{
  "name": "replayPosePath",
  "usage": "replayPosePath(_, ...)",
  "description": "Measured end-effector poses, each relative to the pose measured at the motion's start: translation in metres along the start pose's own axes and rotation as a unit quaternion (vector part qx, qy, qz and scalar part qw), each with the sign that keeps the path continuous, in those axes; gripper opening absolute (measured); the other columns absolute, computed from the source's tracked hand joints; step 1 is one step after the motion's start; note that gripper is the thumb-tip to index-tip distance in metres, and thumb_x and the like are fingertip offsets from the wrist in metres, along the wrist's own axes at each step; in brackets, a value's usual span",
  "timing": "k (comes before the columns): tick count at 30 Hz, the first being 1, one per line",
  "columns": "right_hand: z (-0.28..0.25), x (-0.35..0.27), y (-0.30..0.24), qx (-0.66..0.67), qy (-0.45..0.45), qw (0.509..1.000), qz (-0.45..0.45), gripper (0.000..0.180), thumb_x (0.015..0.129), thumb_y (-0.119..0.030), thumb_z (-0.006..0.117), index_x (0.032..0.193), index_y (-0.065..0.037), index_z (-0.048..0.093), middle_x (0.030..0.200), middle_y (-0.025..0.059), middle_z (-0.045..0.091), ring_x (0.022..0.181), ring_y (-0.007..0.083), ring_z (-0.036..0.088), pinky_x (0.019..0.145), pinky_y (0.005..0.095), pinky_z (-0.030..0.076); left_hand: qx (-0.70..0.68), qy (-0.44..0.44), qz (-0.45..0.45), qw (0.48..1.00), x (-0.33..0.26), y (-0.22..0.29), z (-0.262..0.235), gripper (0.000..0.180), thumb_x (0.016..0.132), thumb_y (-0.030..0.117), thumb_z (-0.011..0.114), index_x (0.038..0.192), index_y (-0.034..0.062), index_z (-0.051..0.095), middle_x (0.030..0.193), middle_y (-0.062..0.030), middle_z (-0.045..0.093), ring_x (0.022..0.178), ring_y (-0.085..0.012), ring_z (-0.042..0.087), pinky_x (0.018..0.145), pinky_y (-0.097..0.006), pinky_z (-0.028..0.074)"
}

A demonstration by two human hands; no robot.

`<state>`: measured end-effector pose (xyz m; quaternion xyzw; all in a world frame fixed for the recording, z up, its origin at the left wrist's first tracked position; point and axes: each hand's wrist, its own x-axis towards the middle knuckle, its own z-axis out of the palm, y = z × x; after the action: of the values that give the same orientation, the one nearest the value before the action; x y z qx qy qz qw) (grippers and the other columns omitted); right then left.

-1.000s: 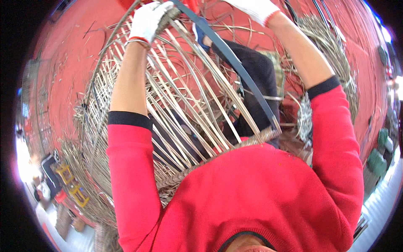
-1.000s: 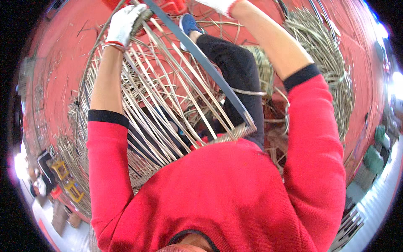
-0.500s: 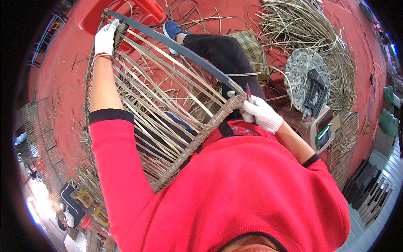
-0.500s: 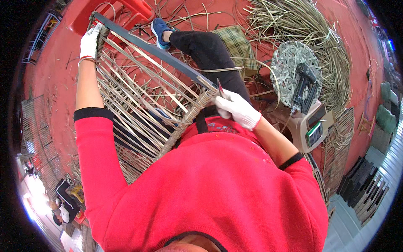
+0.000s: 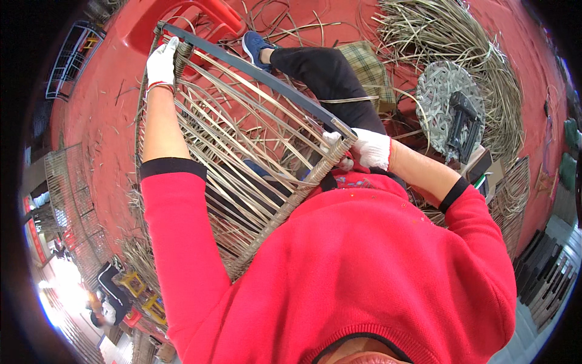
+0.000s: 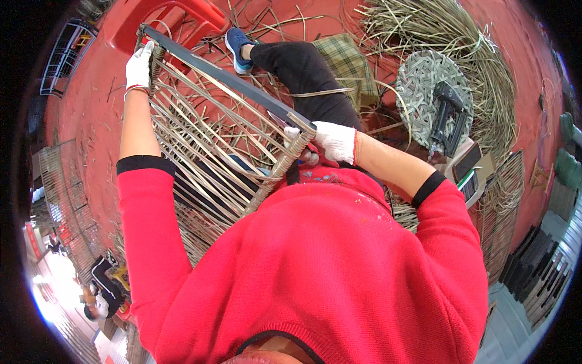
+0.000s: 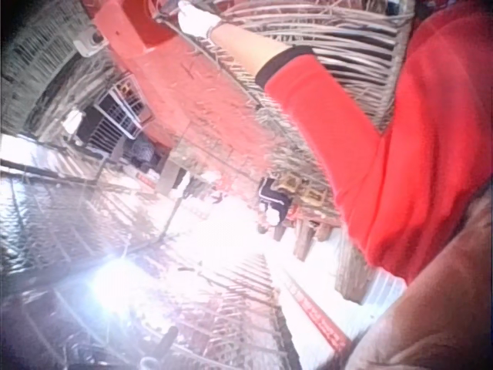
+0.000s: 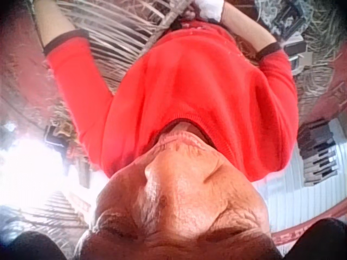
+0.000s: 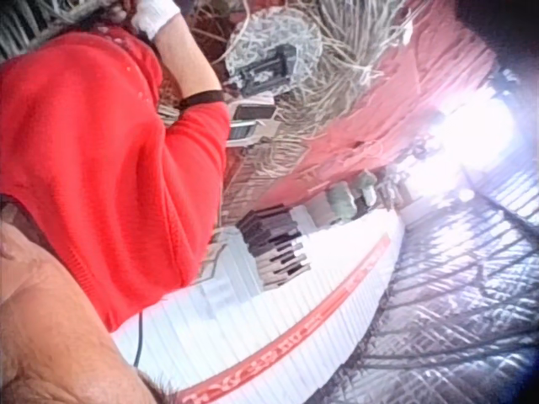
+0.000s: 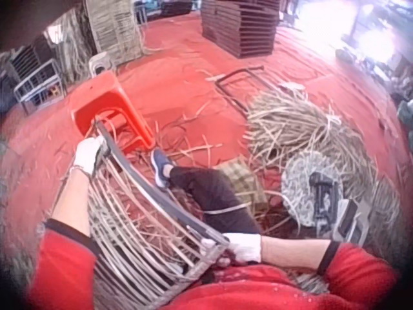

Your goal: The person sits on the floor and weaves thin strips into a metal basket frame, using a staple gun to secure the woven sections. The person repeatedly threads strips through the frame and fastens them in place.

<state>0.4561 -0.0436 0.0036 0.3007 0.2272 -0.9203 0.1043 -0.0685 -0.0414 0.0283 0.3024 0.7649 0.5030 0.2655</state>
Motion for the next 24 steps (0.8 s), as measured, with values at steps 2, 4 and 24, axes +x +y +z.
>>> replayPosePath(2,-0.002,0.000,0.002,-0.008,-0.020,1.000,-0.013,0.032,0.105,-0.042,0.057,0.090,-0.014,0.061,0.072,0.0001,0.055,0.062,0.0112,0.049,0.052,0.0256,0.038,0.017,0.018,0.010,1.000,-0.001,-0.001,0.003,0.036,0.096,0.035,0.072,0.103,-0.0005,0.075,0.089,-0.0043,0.073,0.076,-0.0110,0.061,0.073,-0.028,0.049)
replayPosePath(4,-0.005,0.001,0.005,0.000,-0.011,1.000,-0.009,0.036,0.104,-0.042,0.057,0.092,-0.009,0.061,0.066,0.0002,0.052,0.053,0.0119,0.045,0.047,0.0261,0.035,0.034,0.042,0.010,0.998,0.000,-0.003,0.007,0.036,0.097,0.035,0.072,0.102,-0.0005,0.075,0.088,-0.0038,0.072,0.075,-0.0109,0.060,0.072,-0.028,0.048)
replayPosePath(24,-0.002,-0.021,-0.006,-0.082,0.122,0.989,-0.017,0.020,0.099,-0.023,0.061,0.102,-0.005,0.068,0.087,0.0063,0.068,0.056,0.0087,0.049,0.046,0.0224,0.037,-0.048,0.049,0.046,0.997,0.001,-0.024,0.015,0.031,0.098,0.033,0.070,0.096,0.0023,0.076,0.085,-0.0014,0.070,0.077,-0.0094,0.056,0.074,-0.026,0.045)
